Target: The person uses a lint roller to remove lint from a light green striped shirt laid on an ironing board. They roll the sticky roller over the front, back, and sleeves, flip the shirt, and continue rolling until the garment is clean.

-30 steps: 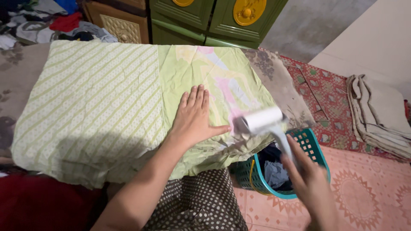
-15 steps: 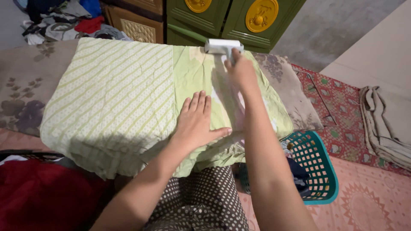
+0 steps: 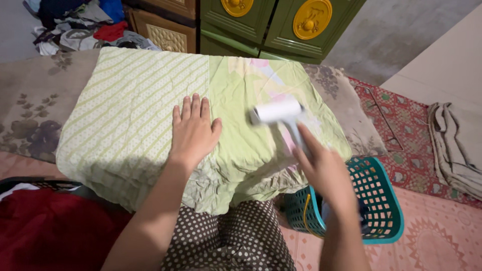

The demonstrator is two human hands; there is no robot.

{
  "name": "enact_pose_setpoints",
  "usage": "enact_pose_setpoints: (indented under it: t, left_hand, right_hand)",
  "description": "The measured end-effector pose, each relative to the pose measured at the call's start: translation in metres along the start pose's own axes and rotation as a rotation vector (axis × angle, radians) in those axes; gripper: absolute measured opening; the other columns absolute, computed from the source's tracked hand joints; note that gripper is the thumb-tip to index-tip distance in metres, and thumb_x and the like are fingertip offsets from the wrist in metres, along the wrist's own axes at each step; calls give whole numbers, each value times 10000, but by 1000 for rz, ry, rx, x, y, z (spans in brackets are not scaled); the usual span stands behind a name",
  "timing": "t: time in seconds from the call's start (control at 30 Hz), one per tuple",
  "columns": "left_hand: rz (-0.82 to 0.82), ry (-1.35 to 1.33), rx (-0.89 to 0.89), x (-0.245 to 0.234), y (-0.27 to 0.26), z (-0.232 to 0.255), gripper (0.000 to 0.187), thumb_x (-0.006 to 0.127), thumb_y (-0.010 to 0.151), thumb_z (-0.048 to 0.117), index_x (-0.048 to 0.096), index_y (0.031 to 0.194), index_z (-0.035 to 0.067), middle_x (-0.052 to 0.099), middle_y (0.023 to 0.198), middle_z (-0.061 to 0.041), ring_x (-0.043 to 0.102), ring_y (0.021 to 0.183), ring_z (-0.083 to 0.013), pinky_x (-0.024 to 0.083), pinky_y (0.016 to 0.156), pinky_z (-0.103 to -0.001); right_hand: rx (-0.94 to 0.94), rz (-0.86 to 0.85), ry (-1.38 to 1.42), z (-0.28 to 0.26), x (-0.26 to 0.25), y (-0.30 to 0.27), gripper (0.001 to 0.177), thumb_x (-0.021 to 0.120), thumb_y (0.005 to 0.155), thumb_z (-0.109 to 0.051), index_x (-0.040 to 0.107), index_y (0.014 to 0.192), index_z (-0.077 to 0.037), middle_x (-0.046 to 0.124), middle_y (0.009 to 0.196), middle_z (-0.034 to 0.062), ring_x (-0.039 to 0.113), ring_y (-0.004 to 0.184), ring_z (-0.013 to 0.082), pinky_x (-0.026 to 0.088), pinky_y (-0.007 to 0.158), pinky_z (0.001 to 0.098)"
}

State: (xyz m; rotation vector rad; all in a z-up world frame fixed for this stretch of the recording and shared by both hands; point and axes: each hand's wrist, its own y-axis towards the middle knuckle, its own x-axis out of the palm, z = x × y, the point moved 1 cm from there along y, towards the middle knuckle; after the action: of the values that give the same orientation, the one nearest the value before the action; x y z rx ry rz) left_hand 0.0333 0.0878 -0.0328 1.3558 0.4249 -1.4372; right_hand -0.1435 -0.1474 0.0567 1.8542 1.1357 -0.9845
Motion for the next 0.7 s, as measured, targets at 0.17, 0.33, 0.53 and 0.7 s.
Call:
enact_pose_setpoints:
  t: [0.17, 0.33, 0.53, 0.7]
  left_hand:
    - [-7, -8, -4, -2, 1, -1, 680, 460, 974, 405, 435, 1494, -32, 376, 1583, -249, 301, 1482, -412, 193, 1192, -570]
    - [-10, -18, -17, -2, 1, -1, 699, 456, 959, 403, 426, 1490, -52, 376, 1575, -260, 308, 1473, -412, 198, 1187, -564]
    - [21, -62, -33, 0, 1, -2, 682, 425, 993, 361, 398, 1497, -98, 380, 1574, -293, 319, 1483, -404, 200, 1205, -551]
    - [15, -115, -57, 1, 1, -4, 690, 434, 970, 319, 359, 1503, -112, 363, 1574, -303, 315, 1486, -401, 191, 1211, -535]
  right_hand:
    - [-183, 12, 113, -22, 63, 163, 593, 661, 907, -302, 547, 1467, -148, 709, 1017, 288, 714, 937, 397, 535, 859, 462]
    - [-140, -27, 103, -43, 87, 227, 602, 683, 900, -321, 546, 1451, -121, 724, 1054, 264, 717, 975, 395, 543, 885, 455]
    - [-118, 8, 51, -34, 54, 73, 616, 641, 912, -274, 501, 1502, -163, 708, 970, 301, 708, 892, 441, 550, 817, 491]
    - [125, -158, -11, -9, -4, -30, 636, 675, 892, -364, 533, 1507, -279, 712, 705, 227, 719, 592, 305, 557, 649, 424]
